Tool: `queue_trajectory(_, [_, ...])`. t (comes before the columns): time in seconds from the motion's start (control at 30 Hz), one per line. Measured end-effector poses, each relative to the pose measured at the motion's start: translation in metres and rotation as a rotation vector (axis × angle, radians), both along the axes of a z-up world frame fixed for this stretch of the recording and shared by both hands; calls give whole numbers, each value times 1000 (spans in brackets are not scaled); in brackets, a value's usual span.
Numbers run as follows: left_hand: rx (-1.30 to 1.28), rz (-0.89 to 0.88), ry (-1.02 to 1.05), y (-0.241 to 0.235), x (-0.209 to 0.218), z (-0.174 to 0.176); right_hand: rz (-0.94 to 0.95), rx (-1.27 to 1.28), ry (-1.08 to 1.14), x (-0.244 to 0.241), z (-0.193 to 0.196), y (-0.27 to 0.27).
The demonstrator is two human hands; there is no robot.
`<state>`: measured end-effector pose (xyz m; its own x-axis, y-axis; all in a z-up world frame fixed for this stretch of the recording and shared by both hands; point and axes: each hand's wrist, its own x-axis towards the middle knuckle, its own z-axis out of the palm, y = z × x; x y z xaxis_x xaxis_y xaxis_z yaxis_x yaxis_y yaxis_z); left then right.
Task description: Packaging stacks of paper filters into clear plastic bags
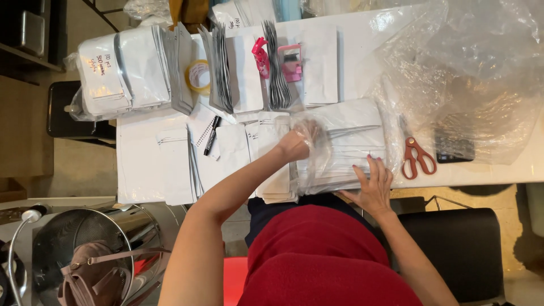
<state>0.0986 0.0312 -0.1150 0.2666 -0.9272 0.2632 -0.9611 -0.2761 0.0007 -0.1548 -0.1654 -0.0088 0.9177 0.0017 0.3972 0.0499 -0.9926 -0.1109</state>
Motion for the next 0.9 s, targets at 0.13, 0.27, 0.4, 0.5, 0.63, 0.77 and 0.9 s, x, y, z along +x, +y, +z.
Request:
queue_trajectory(0.13, [151,-9,-110,-3,-11,65,-29,97,157,7,30,-4])
queue_trajectory(0.27, [496,216,455,9,-6,113,-51,44,370,10,25,-24])
queue_trajectory(0.4, [461,231,494,0,-9,71,-24,-50,371,11,24,-39])
queue_trajectory(0.5, [441,226,524,6,-17,100,-40,-47,423,12,16,-57])
queue_trajectory(0.63, [595,270,609,-16,-17,100,-32,-94,413,10,15,-66])
queue_trajectory(0.77, [389,249,560,-21,-14,79,-53,-69,472,11,22,-66])
queue_trajectory(0.9, [-58,51,2,-20,-15,12,-95,-54,584,12,29,-64])
